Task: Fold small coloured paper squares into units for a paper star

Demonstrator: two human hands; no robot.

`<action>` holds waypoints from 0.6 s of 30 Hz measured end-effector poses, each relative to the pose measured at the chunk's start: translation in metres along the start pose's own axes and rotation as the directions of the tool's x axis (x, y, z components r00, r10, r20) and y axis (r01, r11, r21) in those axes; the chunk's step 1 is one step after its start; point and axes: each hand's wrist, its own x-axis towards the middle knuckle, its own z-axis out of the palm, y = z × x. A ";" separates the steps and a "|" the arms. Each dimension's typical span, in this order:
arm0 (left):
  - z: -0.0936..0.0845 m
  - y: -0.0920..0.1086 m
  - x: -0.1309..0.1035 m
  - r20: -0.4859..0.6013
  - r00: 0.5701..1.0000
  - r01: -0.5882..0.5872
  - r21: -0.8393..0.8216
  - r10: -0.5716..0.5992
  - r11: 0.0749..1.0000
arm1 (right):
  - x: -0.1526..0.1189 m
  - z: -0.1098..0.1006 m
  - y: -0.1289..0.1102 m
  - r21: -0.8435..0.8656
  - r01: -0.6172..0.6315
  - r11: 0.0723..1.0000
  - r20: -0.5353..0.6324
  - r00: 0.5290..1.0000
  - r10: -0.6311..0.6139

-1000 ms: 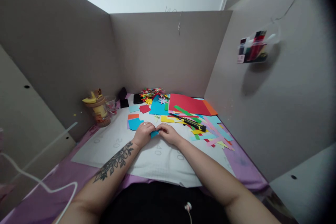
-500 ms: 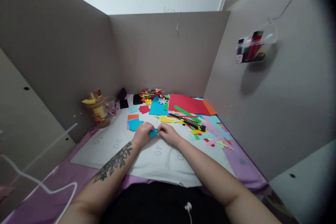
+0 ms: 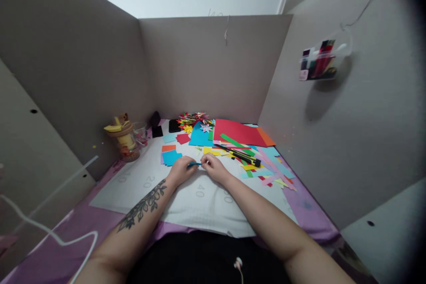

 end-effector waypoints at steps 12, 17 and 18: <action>-0.001 0.001 0.002 0.029 0.995 0.094 -0.009 -0.094 0.996 | -0.001 -0.004 -0.007 -0.028 0.013 1.000 -0.018 1.000 -0.014; -0.001 0.001 0.002 0.040 0.992 0.120 -0.004 -0.120 0.993 | -0.002 -0.004 -0.009 -0.038 0.036 0.999 -0.006 0.999 -0.036; -0.001 0.001 0.002 0.040 0.992 0.119 0.004 -0.119 0.993 | -0.002 -0.004 -0.008 -0.042 0.034 0.999 -0.005 0.999 -0.034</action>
